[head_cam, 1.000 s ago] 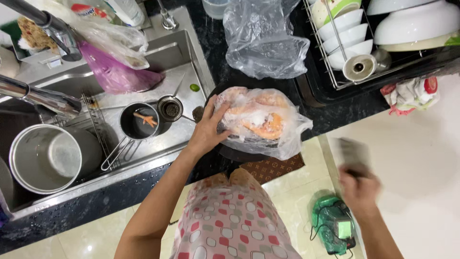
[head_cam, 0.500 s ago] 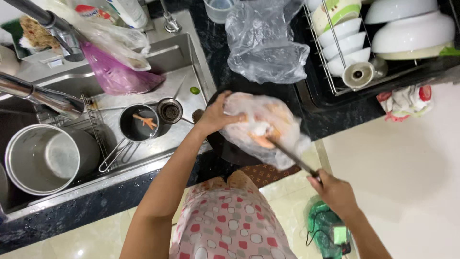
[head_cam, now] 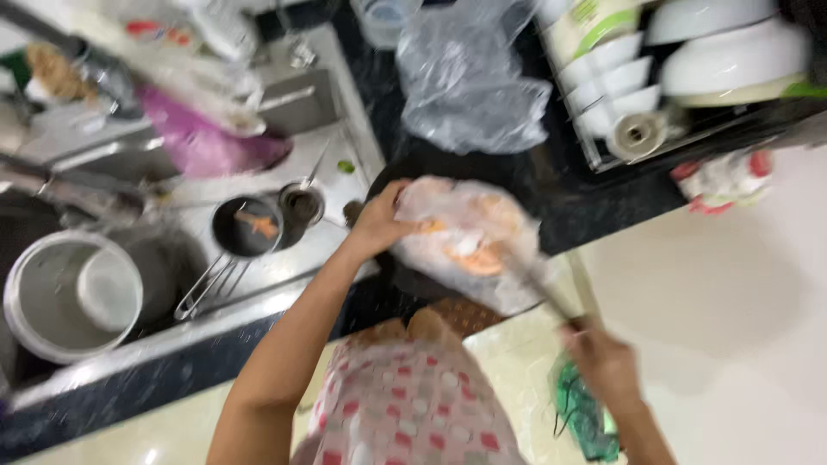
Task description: The person retrieves a plastic container from a refrigerator, then opens a freezer drawer to take out a bag of frozen food and brings it to a sink.
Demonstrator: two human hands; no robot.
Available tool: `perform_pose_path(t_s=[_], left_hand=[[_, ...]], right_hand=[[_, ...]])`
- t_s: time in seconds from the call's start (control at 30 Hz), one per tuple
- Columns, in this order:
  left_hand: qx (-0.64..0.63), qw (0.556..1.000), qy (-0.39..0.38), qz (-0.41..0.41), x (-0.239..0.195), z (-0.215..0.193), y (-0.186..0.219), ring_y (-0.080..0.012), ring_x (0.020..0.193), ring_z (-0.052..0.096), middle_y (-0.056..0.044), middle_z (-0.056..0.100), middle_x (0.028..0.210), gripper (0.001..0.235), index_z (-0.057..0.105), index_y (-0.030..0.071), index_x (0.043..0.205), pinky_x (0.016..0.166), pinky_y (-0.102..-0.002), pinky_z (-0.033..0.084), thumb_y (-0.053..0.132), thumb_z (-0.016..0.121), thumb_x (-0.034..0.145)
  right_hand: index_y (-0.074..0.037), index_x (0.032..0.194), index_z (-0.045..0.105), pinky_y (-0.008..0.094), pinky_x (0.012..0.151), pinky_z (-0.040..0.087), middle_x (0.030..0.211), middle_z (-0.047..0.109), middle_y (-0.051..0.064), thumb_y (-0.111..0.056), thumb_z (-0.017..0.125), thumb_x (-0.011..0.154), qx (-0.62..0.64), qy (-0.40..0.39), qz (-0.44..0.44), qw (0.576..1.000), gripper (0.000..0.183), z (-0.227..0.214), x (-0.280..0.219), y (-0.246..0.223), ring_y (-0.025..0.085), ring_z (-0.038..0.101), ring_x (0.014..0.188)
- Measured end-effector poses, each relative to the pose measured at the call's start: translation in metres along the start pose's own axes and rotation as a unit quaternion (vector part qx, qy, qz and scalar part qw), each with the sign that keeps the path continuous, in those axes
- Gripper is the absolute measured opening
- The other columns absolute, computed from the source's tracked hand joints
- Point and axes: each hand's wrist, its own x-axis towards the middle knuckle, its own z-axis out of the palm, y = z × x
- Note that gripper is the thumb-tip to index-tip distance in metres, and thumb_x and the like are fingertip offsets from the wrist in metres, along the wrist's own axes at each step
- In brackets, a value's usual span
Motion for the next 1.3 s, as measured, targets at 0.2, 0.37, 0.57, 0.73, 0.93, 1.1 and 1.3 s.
perform_pose_path(t_s=[0.2,0.37,0.57,0.73,0.93,1.1,1.3], left_hand=[[-0.04,0.999,-0.007,0.001,-0.006,0.001,-0.014,-0.0235,0.114,0.067,-0.015,0.069,0.125,0.088,0.05,-0.002,0.14,0.098,-0.033,0.052,0.032,0.092,0.072],[-0.025,0.998,0.004,0.052,-0.008,-0.003,-0.022,-0.0235,0.117,0.064,-0.015,0.067,0.124,0.088,0.048,-0.003,0.141,0.1,-0.033,0.05,0.027,0.092,0.071],[-0.038,0.999,-0.002,-0.011,-0.013,-0.005,-0.013,-0.0226,0.119,0.064,-0.014,0.067,0.128,0.086,0.05,0.001,0.142,0.101,-0.033,0.049,0.029,0.092,0.073],[0.006,0.998,0.017,0.068,-0.008,-0.002,-0.024,-0.0234,0.115,0.065,-0.013,0.069,0.124,0.083,0.053,0.005,0.14,0.1,-0.033,0.049,0.018,0.089,0.067],[-0.01,0.997,0.066,0.033,-0.001,-0.002,-0.032,-0.0195,0.112,0.068,-0.012,0.073,0.119,0.059,0.061,0.005,0.132,0.096,-0.032,0.053,0.013,0.081,0.077],[-0.033,0.996,0.069,0.043,-0.001,-0.005,-0.028,-0.0219,0.107,0.071,-0.013,0.074,0.117,0.06,0.059,0.008,0.136,0.094,-0.032,0.055,0.01,0.078,0.079],[0.003,0.992,0.09,0.092,0.004,-0.008,-0.029,-0.0255,0.11,0.07,-0.015,0.073,0.119,0.059,0.06,0.007,0.135,0.095,-0.034,0.053,0.005,0.079,0.08]], right_hand=[[-0.011,0.106,0.065,0.04,0.057,0.05,0.071,0.067,0.01,-0.041,0.061,0.103,0.131,0.015,0.048,0.99,0.03,0.004,-0.004,-0.014,0.027,0.061,0.059],[-0.012,0.096,0.072,0.04,0.058,0.054,0.07,0.071,0.011,-0.041,0.066,0.093,-0.006,-0.051,0.007,0.999,0.03,0.018,-0.011,-0.01,0.027,0.067,0.059],[-0.01,0.091,0.072,0.039,0.054,0.05,0.07,0.065,0.01,-0.025,0.069,0.099,0.18,0.137,0.119,0.967,0.018,0.007,-0.019,0.014,0.027,0.066,0.058],[-0.014,0.094,0.069,0.04,0.06,0.054,0.073,0.074,0.005,-0.051,0.069,0.089,-0.139,-0.06,-0.011,0.988,0.037,0.022,0.004,-0.017,0.026,0.07,0.065],[-0.01,0.111,0.062,0.034,0.065,0.055,0.085,0.069,0.009,-0.038,0.062,0.104,0.146,0.184,-0.058,0.97,0.029,-0.02,-0.002,0.001,0.021,0.07,0.07],[-0.007,0.094,0.069,0.04,0.056,0.055,0.068,0.07,0.008,-0.034,0.079,0.095,-0.148,-0.077,-0.012,0.986,0.029,0.018,0.017,-0.021,0.029,0.069,0.061],[-0.008,0.117,0.063,0.038,0.067,0.057,0.088,0.07,0.01,-0.037,0.058,0.107,0.109,0.185,-0.06,0.975,0.032,-0.035,0.003,-0.021,0.026,0.071,0.073]])
